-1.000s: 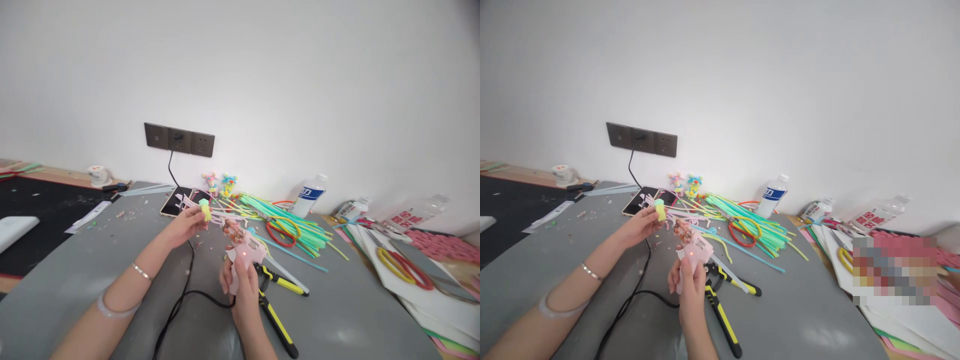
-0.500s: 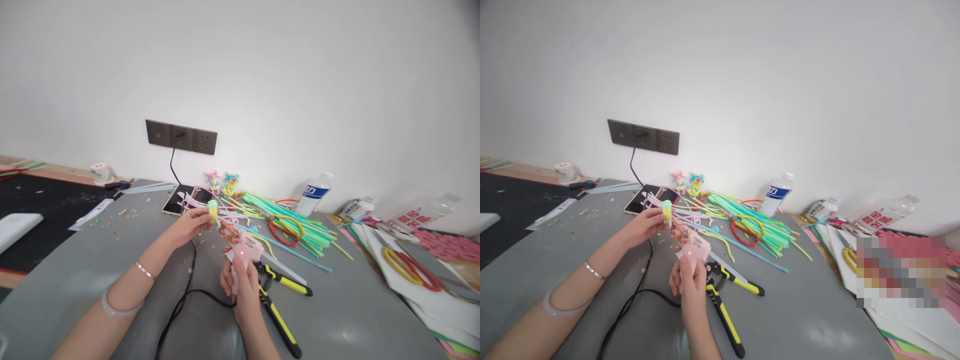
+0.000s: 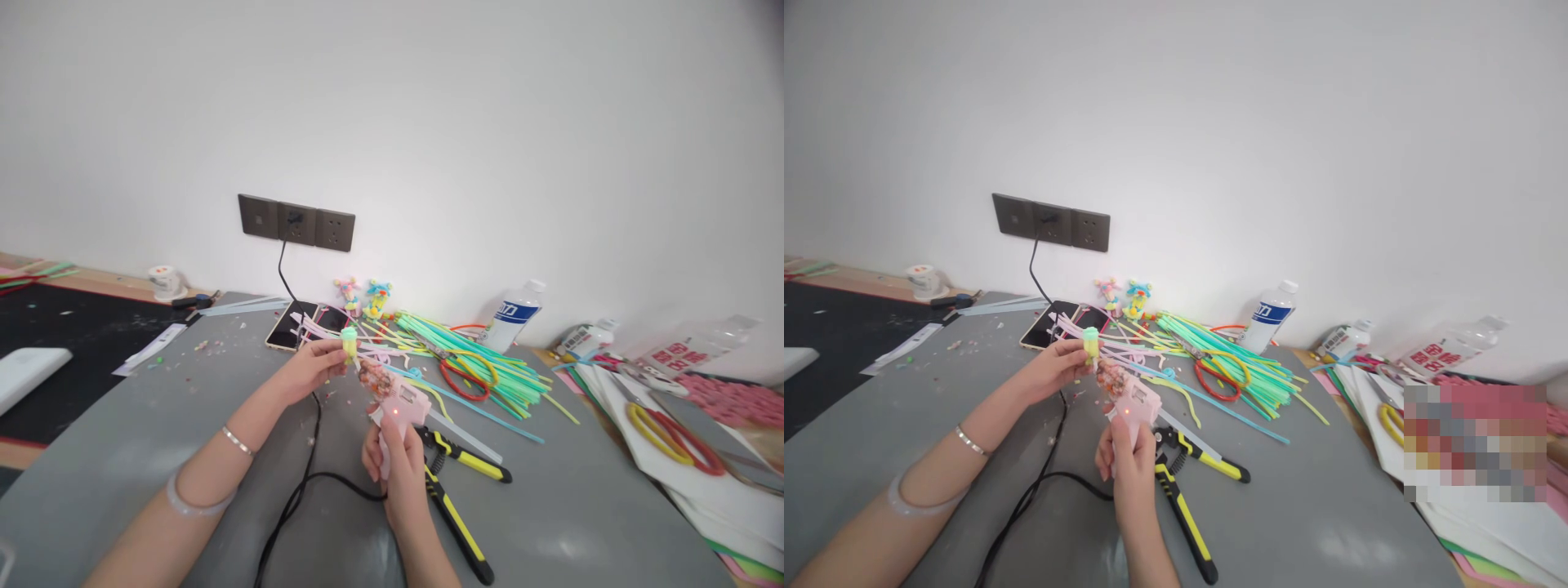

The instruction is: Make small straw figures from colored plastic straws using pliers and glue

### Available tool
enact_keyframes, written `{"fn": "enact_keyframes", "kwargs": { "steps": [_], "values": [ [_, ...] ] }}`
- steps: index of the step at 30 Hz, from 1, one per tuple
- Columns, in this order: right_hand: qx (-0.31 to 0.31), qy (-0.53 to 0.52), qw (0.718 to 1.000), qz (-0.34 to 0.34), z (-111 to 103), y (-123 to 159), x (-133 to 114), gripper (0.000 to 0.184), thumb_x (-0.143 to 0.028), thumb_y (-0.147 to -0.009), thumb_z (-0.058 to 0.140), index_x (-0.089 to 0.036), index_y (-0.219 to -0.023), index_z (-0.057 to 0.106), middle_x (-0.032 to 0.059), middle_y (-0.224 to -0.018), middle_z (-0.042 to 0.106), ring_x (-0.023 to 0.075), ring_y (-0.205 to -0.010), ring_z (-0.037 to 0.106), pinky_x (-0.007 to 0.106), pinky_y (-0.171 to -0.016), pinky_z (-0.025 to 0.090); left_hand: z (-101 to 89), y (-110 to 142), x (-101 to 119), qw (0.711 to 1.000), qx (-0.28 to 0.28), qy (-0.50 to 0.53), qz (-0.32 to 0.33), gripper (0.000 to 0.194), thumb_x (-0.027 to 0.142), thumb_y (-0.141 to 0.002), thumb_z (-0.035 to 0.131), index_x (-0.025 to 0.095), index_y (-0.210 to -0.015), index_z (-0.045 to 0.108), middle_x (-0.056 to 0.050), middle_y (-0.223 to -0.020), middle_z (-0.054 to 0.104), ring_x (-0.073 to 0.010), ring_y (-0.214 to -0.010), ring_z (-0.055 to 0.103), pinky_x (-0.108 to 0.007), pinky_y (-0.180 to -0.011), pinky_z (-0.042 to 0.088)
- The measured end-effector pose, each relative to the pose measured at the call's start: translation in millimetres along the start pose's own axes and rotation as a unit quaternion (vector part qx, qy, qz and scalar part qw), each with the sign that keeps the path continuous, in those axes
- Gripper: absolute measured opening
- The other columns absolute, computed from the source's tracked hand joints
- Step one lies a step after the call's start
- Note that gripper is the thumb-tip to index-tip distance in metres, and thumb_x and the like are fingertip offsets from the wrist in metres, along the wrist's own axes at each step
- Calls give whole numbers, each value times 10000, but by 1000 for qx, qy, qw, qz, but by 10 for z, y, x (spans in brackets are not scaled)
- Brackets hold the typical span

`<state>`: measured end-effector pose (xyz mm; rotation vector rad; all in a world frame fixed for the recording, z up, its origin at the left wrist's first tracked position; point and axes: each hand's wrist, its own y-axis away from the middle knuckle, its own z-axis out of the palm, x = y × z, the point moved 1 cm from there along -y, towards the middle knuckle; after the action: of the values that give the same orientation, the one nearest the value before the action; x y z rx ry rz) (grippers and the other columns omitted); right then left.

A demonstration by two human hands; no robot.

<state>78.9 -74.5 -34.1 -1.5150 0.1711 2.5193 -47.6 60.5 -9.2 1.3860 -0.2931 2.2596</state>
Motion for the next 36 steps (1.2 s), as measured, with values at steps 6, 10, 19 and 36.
{"fn": "enact_keyframes", "kwargs": {
  "steps": [6,10,19,36],
  "values": [
    [-9,7,1000,0,-29,-18,31,493,-628,-802,624,-148,-906,583,-115,-467,367,29,-345,284,176,-378,213,0,-4,-2,1000,1,-8,-4,362,330,-533,912,134,-807,779,-43,-803,717,-96,-672,581,-219,-661,477],
    [-6,15,1000,-1,-34,-21,38,487,-626,-809,617,-150,-905,577,-114,-463,372,33,-338,289,181,-374,216,-9,-7,-2,1000,4,-4,-3,384,338,-520,917,142,-819,779,-32,-788,705,-92,-662,569,-225,-659,464],
    [12,17,1000,-3,-2,-8,-2,511,-640,-789,632,-139,-882,591,-115,-457,364,29,-339,284,175,-375,210,-60,-22,-32,1000,-5,-13,5,339,310,-588,885,140,-860,775,-48,-818,711,-97,-659,564,-241,-673,442],
    [42,76,996,-33,-33,9,27,435,-591,-791,656,-168,-823,560,-101,-484,359,55,-369,315,189,-361,251,-36,-20,-20,1000,6,-27,15,378,361,-540,904,133,-816,779,-29,-745,674,-87,-630,532,-228,-644,424]
  ]
}}
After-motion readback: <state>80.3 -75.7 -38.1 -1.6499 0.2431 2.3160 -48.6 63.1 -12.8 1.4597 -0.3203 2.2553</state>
